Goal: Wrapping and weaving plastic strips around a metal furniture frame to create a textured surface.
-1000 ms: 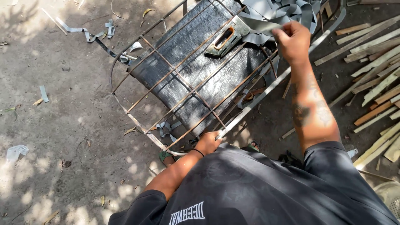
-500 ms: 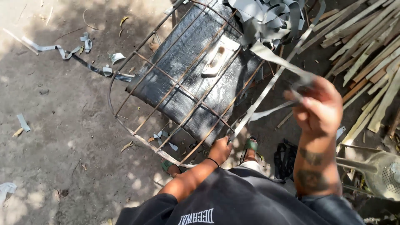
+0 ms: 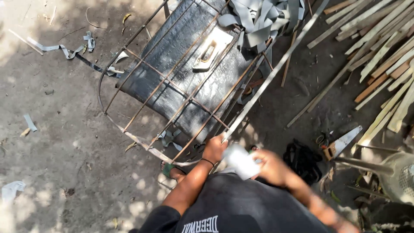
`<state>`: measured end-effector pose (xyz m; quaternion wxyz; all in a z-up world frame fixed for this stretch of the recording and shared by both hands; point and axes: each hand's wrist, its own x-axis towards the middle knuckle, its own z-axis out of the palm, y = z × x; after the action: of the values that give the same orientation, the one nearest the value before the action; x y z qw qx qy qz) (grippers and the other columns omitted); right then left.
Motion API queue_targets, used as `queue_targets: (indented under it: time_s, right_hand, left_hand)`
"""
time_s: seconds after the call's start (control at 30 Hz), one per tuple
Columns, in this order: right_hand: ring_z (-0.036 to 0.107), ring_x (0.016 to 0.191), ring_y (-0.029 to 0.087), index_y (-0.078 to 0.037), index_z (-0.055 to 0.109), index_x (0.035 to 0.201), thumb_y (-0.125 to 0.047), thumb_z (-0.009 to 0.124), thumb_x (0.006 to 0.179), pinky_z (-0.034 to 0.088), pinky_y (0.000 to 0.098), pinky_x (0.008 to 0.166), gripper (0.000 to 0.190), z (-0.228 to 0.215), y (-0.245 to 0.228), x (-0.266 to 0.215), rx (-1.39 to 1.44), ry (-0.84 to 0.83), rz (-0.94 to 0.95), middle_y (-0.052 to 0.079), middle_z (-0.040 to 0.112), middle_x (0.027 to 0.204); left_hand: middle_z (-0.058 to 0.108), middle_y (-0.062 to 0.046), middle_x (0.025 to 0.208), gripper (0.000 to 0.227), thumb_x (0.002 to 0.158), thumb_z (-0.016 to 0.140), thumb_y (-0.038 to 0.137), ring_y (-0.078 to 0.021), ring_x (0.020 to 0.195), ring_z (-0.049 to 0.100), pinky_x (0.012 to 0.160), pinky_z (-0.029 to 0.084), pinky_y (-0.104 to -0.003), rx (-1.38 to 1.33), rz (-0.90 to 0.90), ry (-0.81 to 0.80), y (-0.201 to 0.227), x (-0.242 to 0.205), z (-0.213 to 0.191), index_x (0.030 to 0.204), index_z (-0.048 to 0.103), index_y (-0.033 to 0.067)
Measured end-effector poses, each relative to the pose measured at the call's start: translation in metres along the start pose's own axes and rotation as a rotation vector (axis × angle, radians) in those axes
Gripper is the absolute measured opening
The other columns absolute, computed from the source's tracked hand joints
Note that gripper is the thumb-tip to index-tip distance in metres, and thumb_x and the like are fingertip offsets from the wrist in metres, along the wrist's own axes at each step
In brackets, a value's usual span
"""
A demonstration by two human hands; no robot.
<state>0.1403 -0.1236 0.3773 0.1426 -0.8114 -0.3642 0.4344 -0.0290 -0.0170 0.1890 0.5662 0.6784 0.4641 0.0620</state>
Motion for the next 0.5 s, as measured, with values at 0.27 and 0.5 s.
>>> queue_targets:
  time_s: [0.27, 0.5]
  right_hand:
    - [0.056, 0.084, 0.017, -0.011, 0.080, 0.105, 0.002, 0.055, 0.090, 0.042, 0.0340, 0.084, 0.033, 0.023, 0.037, -0.017, 0.231, -0.507, -0.778, -0.002, 0.060, 0.090]
    - [0.059, 0.124, 0.032, -0.013, 0.066, 0.132, -0.028, 0.054, 0.109, 0.044, 0.0428, 0.107, 0.029, 0.047, 0.024, -0.024, 0.527, -0.975, -0.991, 0.015, 0.057, 0.133]
  left_hand:
    - [0.069, -0.015, 0.083, 0.022, 0.095, 0.055, 0.025, -0.0320, 0.079, 0.065, 0.074, 0.046, -0.045, 0.033, 0.146, 0.040, -0.040, 0.024, 0.014, 0.087, 0.062, 0.0057]
    - [0.067, -0.026, 0.126, 0.051, 0.102, 0.052, 0.032, -0.0415, 0.117, 0.063, 0.095, 0.050, -0.048, 0.113, 0.105, 0.021, -0.060, 0.030, 0.028, 0.140, 0.057, -0.0007]
